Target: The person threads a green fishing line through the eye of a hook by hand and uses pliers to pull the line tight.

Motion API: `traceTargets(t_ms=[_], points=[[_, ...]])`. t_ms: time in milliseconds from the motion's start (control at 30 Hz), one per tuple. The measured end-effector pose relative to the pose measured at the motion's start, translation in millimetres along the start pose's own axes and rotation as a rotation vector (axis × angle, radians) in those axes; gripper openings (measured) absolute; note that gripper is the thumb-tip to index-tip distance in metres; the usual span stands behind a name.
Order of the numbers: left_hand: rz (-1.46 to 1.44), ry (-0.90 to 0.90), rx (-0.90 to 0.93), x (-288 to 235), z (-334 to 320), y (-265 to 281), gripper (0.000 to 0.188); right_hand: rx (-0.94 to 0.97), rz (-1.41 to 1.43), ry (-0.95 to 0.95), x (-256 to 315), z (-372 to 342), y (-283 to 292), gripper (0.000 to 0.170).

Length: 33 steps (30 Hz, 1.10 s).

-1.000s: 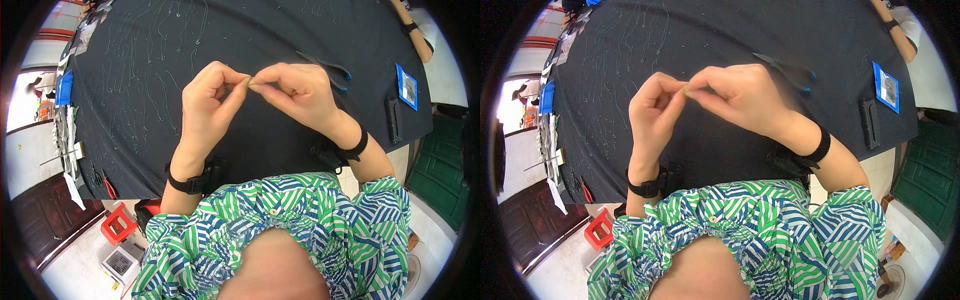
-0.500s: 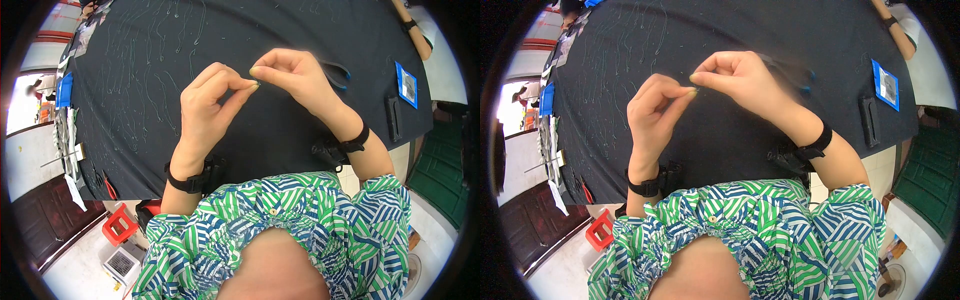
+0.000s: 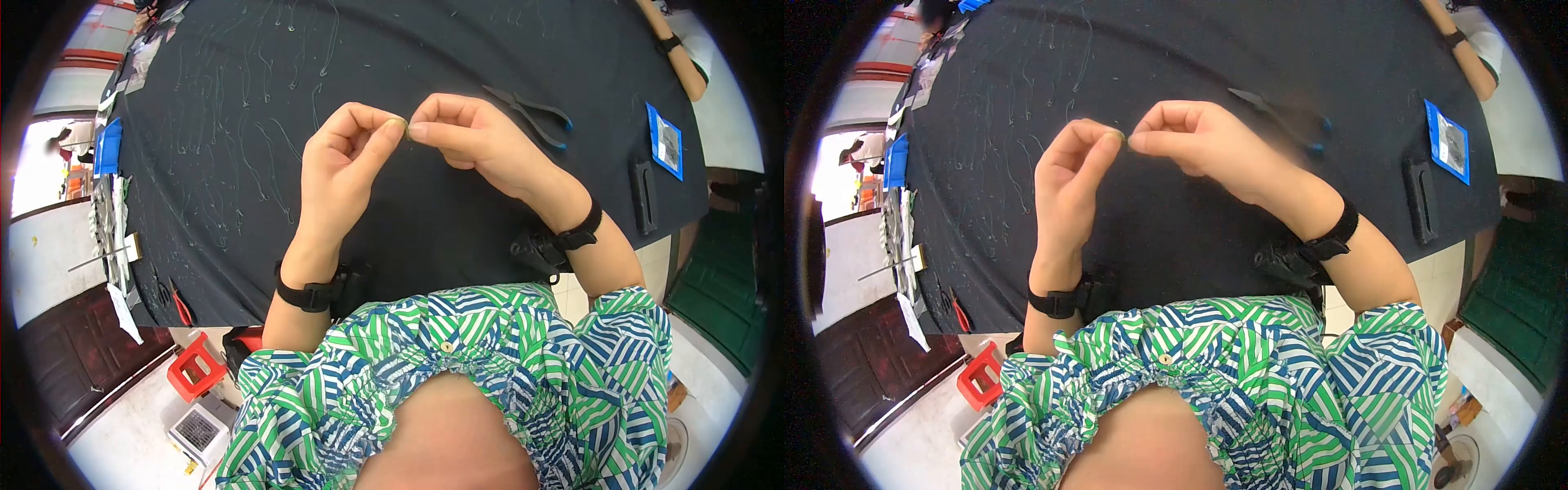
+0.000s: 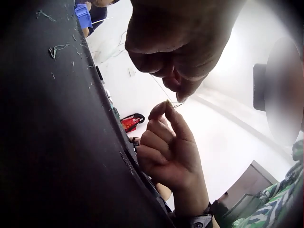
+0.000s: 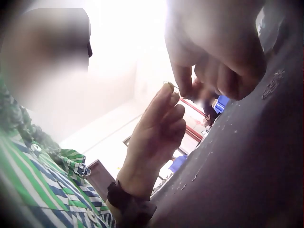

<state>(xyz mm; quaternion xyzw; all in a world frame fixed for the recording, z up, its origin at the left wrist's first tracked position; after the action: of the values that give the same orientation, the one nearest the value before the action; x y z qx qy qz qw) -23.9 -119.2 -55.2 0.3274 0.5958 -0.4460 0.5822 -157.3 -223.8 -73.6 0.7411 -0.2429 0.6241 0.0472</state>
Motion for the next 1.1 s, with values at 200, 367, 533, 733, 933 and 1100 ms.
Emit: traceTargets(t_ms=[200,367,533,733,933,1100], points=[[-0.154,0.219,-0.085,5.2,-0.5,3.3,0.014,-0.284,-0.296,0.273,5.5,-0.7,7.4,0.018],[-0.206,0.248,-0.088,5.0,-0.6,2.5,0.016,-0.363,-0.632,0.555,17.8,-8.5,10.0,0.015],[-0.225,0.25,-0.081,4.9,-1.7,1.6,0.016,-0.272,-0.786,0.611,27.0,-13.7,1.6,0.014],[-0.248,0.223,-0.081,7.3,-1.9,3.0,0.015,-0.258,-0.877,0.584,31.7,-16.7,-0.2,0.016],[-0.234,0.23,-0.045,8.4,-2.5,1.4,0.016,-0.295,-0.801,0.569,29.1,-14.8,2.5,0.012],[-0.226,0.238,-0.061,9.6,-2.9,-1.0,0.017,-0.295,-0.789,0.593,27.7,-14.1,1.1,0.014]])
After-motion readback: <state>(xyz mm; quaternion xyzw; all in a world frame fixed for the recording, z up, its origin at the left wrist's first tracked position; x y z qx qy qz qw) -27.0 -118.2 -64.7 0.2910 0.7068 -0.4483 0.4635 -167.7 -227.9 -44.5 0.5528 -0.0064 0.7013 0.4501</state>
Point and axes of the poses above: each hand's wrist, its own z-axis towards the middle knuckle, its own y-axis out of the back of the hand, x = y × z, the point moved 4 cm from there along z, towards the middle knuckle, and after that the axes turned 7 degrees about -z, right-handed, at the moved point
